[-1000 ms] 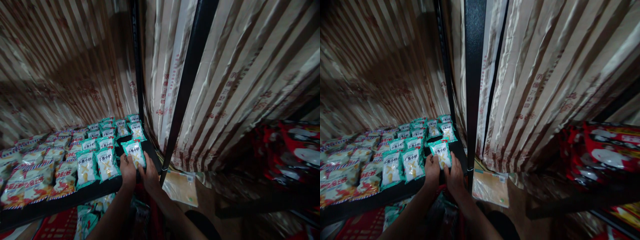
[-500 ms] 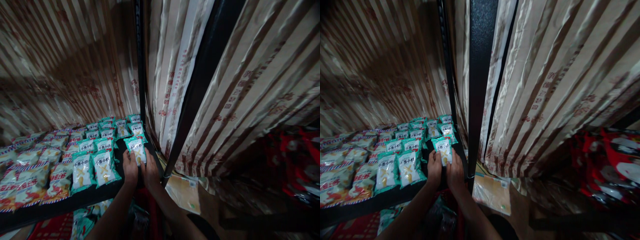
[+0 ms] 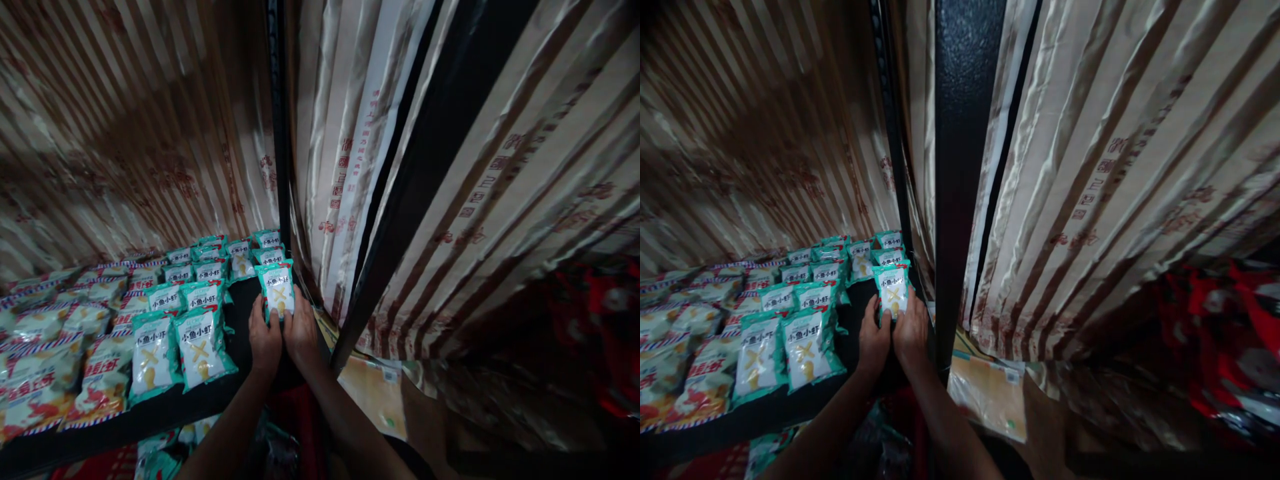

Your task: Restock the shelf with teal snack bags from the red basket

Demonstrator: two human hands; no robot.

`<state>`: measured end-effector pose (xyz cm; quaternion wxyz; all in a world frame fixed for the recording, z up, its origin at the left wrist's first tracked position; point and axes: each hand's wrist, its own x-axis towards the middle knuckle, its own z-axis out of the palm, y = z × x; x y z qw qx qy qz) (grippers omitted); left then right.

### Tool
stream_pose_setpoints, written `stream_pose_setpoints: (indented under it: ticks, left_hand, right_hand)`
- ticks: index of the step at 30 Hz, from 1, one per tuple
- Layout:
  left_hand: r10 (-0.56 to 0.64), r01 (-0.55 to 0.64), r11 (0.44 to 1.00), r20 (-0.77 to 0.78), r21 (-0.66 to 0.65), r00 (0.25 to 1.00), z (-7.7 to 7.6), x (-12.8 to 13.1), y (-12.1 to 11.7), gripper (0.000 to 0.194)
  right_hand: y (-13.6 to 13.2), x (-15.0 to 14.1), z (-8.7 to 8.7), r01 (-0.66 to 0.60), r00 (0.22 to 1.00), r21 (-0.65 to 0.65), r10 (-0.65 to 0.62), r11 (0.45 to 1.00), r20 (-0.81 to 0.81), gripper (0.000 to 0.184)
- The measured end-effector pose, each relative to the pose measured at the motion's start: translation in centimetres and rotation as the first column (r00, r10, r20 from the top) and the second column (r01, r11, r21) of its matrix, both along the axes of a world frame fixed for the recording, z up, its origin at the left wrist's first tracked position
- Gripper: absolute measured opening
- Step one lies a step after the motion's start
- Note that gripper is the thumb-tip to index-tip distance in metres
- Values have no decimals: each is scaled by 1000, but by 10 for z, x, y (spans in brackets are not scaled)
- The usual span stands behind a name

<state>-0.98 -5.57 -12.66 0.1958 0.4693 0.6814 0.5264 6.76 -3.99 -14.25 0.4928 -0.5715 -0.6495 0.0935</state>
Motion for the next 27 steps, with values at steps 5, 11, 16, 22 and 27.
stream_pose_setpoints:
  ticks: [5,11,16,22,27]
  left_hand:
    - [-11,9,999,-35,-36,999,1,0,7,54]
    - [-23,24,999,11,-47,1000,4,0,17,52]
    - [-25,25,1000,26,-17,999,4,0,23,46]
    - [-11,11,1000,76,3,997,4,2,26,41]
    - [-39,38,999,91,14,995,5,-1,30,39]
  right_hand:
    - [8,-2,-1,-11,1000,-36,10,999,-18,52]
    - [16,-5,-4,23,998,-33,-25,999,-49,52]
    - [19,-4,-13,24,1000,23,-24,999,-7,50]
    - [14,-3,-10,18,999,68,-21,998,49,48]
    - [6,-5,-1,-15,995,84,6,996,96,45]
